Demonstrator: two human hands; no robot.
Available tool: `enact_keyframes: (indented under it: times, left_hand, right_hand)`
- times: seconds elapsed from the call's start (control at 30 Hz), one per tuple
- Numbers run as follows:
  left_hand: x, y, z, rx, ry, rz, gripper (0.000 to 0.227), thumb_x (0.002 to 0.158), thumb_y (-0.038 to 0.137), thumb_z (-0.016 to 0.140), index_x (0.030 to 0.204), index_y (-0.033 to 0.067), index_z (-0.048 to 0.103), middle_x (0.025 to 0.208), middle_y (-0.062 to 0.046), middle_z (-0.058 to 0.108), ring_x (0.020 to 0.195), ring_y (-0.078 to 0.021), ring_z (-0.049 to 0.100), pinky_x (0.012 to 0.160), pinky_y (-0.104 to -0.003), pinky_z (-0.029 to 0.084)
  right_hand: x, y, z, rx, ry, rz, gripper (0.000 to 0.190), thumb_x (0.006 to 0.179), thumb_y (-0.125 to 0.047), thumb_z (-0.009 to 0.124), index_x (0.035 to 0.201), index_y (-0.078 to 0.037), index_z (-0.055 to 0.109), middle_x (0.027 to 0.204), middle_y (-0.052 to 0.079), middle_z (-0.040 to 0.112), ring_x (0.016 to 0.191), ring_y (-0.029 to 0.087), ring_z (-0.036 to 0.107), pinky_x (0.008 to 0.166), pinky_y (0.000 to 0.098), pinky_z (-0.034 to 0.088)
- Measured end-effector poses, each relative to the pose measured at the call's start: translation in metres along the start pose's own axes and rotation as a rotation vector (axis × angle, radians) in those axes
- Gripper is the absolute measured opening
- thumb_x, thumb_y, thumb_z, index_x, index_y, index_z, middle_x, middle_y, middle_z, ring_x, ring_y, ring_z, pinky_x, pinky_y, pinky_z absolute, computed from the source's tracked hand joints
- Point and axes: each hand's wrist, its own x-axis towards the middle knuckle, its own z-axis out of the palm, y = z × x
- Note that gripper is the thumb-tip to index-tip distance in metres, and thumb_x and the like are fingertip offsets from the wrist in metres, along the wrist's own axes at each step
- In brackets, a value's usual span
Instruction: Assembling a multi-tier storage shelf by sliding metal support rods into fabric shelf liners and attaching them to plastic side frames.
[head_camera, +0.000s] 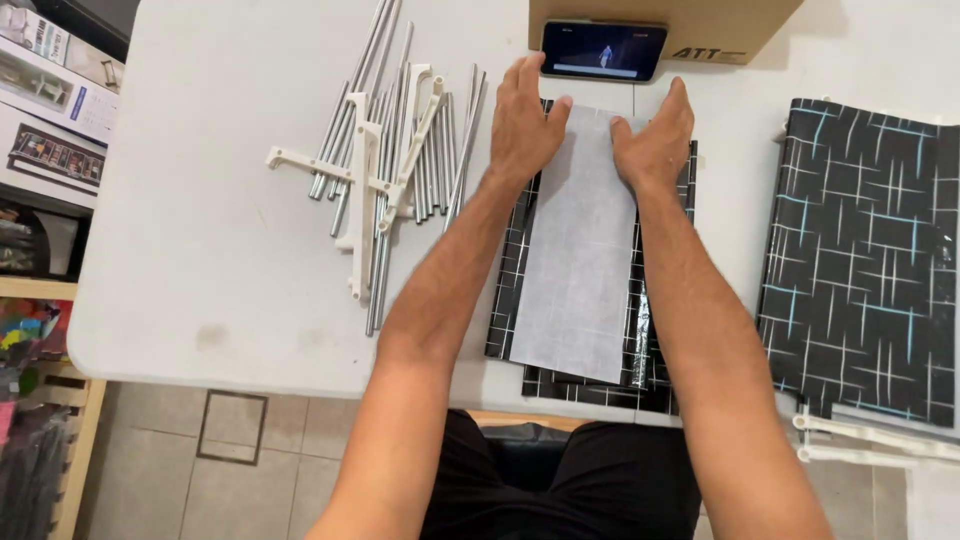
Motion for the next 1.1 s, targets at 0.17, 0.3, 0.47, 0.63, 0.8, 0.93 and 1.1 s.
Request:
enact_keyframes:
  times: [0.17, 0.3, 0.47, 0.63, 0.8, 0.93, 1.1]
  left_hand:
    - [0.048, -0.024, 0.041, -0.024, -0.038, -0.049, 0.074, 0.098, 0.038, 0.065, 0.156, 0.0096, 0.029, 0.161, -0.021, 0.039, 0.154, -0.0401, 0.03, 0.119, -0.053, 0.036]
    - [0.047, -0.013, 0.052, 0.078, 0.022, -0.044, 0.078, 0.096, 0.051, 0.063, 0.159, 0.0245, 0.025, 0.161, -0.024, 0.035, 0.146, -0.0452, 0.042, 0.103, -0.057, 0.052]
    - [0.048, -0.021, 0.071, 0.245, 0.078, -0.03, 0.082, 0.094, 0.078, 0.047, 0.161, 0.0366, 0.023, 0.16, -0.024, 0.031, 0.136, -0.0463, 0.05, 0.086, -0.06, 0.059]
    - [0.046, -0.009, 0.056, 0.189, -0.003, -0.056, 0.089, 0.085, 0.088, 0.036, 0.157, 0.0347, 0.033, 0.159, -0.022, 0.024, 0.138, -0.0505, 0.044, 0.086, -0.066, 0.058]
    - [0.039, -0.002, 0.051, 0.163, -0.012, -0.074, 0.09, 0.082, 0.088, 0.039, 0.155, 0.0339, 0.036, 0.156, -0.023, 0.023, 0.137, -0.0505, 0.042, 0.084, -0.065, 0.059]
    - [0.034, 0.005, 0.047, 0.147, -0.041, -0.1, 0.095, 0.078, 0.09, 0.036, 0.155, 0.0345, 0.036, 0.157, -0.021, 0.019, 0.139, -0.0499, 0.042, 0.083, -0.065, 0.061]
    - [0.039, 0.006, 0.049, 0.153, -0.037, -0.1, 0.092, 0.078, 0.088, 0.042, 0.151, 0.0317, 0.04, 0.154, -0.023, 0.021, 0.14, -0.0542, 0.04, 0.078, -0.065, 0.061]
  right_hand:
    - [0.017, 0.007, 0.011, -0.14, 0.014, -0.066, 0.097, 0.092, -0.044, 0.077, 0.158, -0.003, 0.019, 0.158, 0.017, 0.047, 0.147, 0.04, 0.032, 0.122, 0.0486, 0.021]
    - [0.019, 0.008, 0.012, -0.169, 0.013, -0.224, 0.094, 0.091, -0.039, 0.078, 0.154, 0.006, 0.025, 0.154, 0.025, 0.049, 0.144, 0.039, 0.042, 0.123, 0.0517, 0.016]
    - [0.019, 0.013, 0.011, -0.177, -0.009, -0.214, 0.094, 0.091, -0.039, 0.078, 0.156, 0.004, 0.026, 0.157, 0.026, 0.046, 0.148, 0.038, 0.038, 0.124, 0.0507, 0.014]
    - [0.018, 0.007, 0.006, -0.163, -0.041, -0.188, 0.093, 0.086, -0.036, 0.081, 0.155, 0.002, 0.032, 0.157, 0.024, 0.045, 0.148, 0.037, 0.037, 0.123, 0.0504, 0.015]
    - [0.019, 0.006, 0.004, -0.139, -0.03, -0.203, 0.093, 0.084, -0.034, 0.081, 0.154, 0.001, 0.03, 0.153, 0.023, 0.049, 0.144, 0.037, 0.042, 0.122, 0.0499, 0.019]
    - [0.018, 0.003, 0.002, -0.146, -0.029, -0.226, 0.093, 0.085, -0.035, 0.08, 0.154, 0.003, 0.031, 0.154, 0.026, 0.048, 0.145, 0.04, 0.042, 0.122, 0.0521, 0.02]
    - [0.018, 0.005, 0.006, -0.161, -0.016, -0.225, 0.097, 0.08, -0.032, 0.084, 0.154, 0.002, 0.03, 0.153, 0.024, 0.05, 0.144, 0.038, 0.043, 0.122, 0.0534, 0.019]
